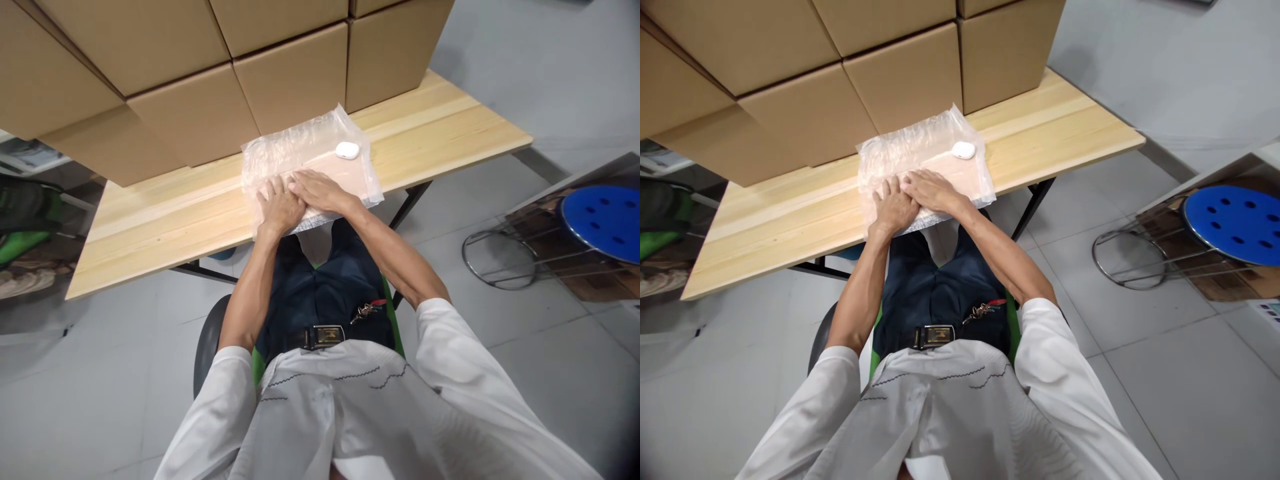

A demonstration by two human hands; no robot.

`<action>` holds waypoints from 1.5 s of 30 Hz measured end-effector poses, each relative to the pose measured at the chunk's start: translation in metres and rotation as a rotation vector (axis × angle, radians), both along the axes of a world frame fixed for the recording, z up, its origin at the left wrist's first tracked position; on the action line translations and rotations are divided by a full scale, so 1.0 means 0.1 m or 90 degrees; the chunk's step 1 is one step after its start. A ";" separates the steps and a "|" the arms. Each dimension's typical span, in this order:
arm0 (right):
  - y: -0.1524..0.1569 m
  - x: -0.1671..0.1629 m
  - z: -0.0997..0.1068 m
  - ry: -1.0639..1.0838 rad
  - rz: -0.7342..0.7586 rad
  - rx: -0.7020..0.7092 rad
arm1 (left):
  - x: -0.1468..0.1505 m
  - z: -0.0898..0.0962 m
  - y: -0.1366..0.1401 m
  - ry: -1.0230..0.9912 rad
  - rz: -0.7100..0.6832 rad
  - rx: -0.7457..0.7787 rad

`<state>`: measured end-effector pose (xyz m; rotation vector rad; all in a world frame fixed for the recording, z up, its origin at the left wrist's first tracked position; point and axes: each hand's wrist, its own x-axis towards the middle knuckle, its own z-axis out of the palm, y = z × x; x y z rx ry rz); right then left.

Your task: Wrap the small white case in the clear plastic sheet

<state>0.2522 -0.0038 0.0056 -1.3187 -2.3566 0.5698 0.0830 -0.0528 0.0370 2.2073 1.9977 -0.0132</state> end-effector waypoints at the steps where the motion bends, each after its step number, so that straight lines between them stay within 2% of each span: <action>1: 0.00 -0.01 0.00 -0.014 -0.002 -0.001 | 0.00 0.00 0.00 0.000 0.000 0.000; 9: 0.23 0.21 -0.04 -0.087 -0.086 -0.014 | 0.01 0.02 -0.04 -0.012 -0.002 0.015; 11: 0.20 0.18 -0.06 -0.079 -0.067 -0.027 | 0.00 0.00 -0.03 -0.010 -0.002 0.011; 15: 0.13 0.13 -0.11 -0.040 0.027 -0.039 | -0.03 -0.04 0.02 -0.011 -0.005 0.013; 21: 0.17 0.36 -0.08 -0.063 -0.036 0.007 | -0.05 -0.01 -0.02 -0.001 -0.010 0.012; 29: 0.11 0.51 -0.02 -0.052 -0.016 0.040 | -0.14 0.06 -0.13 0.008 -0.023 -0.001; 33: 0.08 0.57 0.04 -0.050 -0.019 0.117 | -0.24 0.16 -0.14 0.037 -0.044 -0.030; 36: 0.12 0.68 0.01 -0.048 -0.066 0.181 | -0.34 0.26 -0.07 0.059 -0.086 -0.041; 38: 0.18 0.75 -0.05 -0.051 -0.106 0.192 | -0.41 0.29 0.02 0.061 -0.109 -0.030; 41: 0.27 0.82 -0.16 -0.066 -0.135 0.178 | -0.48 0.24 0.16 0.052 -0.135 -0.007; 45: 0.34 0.88 -0.20 -0.104 -0.164 0.135 | -0.56 0.03 0.25 0.013 -0.126 0.013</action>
